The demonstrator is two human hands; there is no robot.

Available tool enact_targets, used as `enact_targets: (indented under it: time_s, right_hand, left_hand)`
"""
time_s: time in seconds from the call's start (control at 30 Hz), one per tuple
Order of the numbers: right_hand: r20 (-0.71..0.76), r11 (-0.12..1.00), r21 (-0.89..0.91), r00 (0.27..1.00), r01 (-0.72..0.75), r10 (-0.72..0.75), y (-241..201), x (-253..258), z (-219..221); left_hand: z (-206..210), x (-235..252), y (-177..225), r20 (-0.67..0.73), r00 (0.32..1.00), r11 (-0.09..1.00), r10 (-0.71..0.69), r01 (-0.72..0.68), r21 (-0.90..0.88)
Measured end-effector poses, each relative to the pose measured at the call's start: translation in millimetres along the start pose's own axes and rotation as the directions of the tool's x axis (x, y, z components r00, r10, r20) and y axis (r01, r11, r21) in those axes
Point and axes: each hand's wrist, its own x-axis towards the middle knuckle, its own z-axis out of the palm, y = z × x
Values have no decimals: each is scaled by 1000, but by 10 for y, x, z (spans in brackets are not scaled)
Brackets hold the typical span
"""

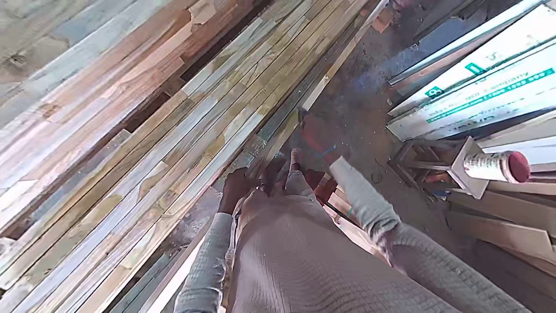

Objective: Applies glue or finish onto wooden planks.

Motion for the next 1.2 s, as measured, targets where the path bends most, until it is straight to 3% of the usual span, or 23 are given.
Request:
enact_targets:
  time_s: [0.1, 0.2, 0.27, 0.33, 0.4, 0.47, 0.53, 0.6, 0.63, 0.7, 0.83, 0.9, 0.97, 1.03, 1.2]
  right_hand:
    - [180, 999, -51, 984, 8, 2, -278, -463, 287]
    - [324, 963, -215, 942, 166, -90, -258, -689, 386]
    - [436, 940, -224, 889, 257, -139, -129, -654, 234]
    - [528, 947, -77, 819, 311, -226, 81, -417, -39]
    - [569, 953, 149, 765, 265, -301, 285, -133, -396]
    - [541, 939, 260, 772, 223, -334, 383, 122, -741]
    - [457, 884, 313, 761, 346, -460, 507, 418, -965]
    - [329, 725, 238, 648, 647, -686, 525, 786, -1041]
    - [289, 597, 136, 545, 790, -787, 493, 972, -1012]
    - [370, 327, -37, 317, 944, -873, 366, 1265, -878]
    - [549, -215, -120, -116, 969, -828, 72, 1404, -486]
    - [600, -382, -105, -248, 918, -761, -38, 1418, -401]
    - [585, -482, -126, -327, 867, -742, -74, 1578, -373]
    - [573, -535, -162, -363, 829, -735, -61, 1786, -450]
    - [635, -532, -268, -268, 803, -724, 149, 2139, -910]
  left_hand:
    - [-11, -21, 32, 46, 998, 998, -48, 49, -28]
    - [-15, 10, 35, 73, 996, 998, -56, 58, -25]
    - [-3, 5, 76, 76, 993, 996, -89, 89, 4]
    - [24, -34, 167, 47, 987, 988, -153, 151, 43]
    - [120, -95, 264, -13, 977, 975, -213, 213, 57]
    - [246, -168, 361, -117, 966, 971, -233, 237, 24]
    - [421, -210, 465, -256, 933, 967, -252, 255, -22]
    - [590, -190, 538, -390, 873, 954, -292, 295, -54]
    - [639, -191, 587, -440, 840, 945, -319, 319, -75]
    - [664, -186, 707, -484, 783, 916, -390, 382, -120]
    - [684, -175, 852, -516, 704, 871, -488, 432, -235]
    - [734, -143, 870, -541, 663, 854, -516, 443, -271]
    - [762, -105, 869, -562, 629, 841, -536, 456, -291]
    - [767, -84, 893, -558, 613, 825, -560, 473, -309]
    - [710, -81, 939, -553, 600, 805, -578, 527, -271]
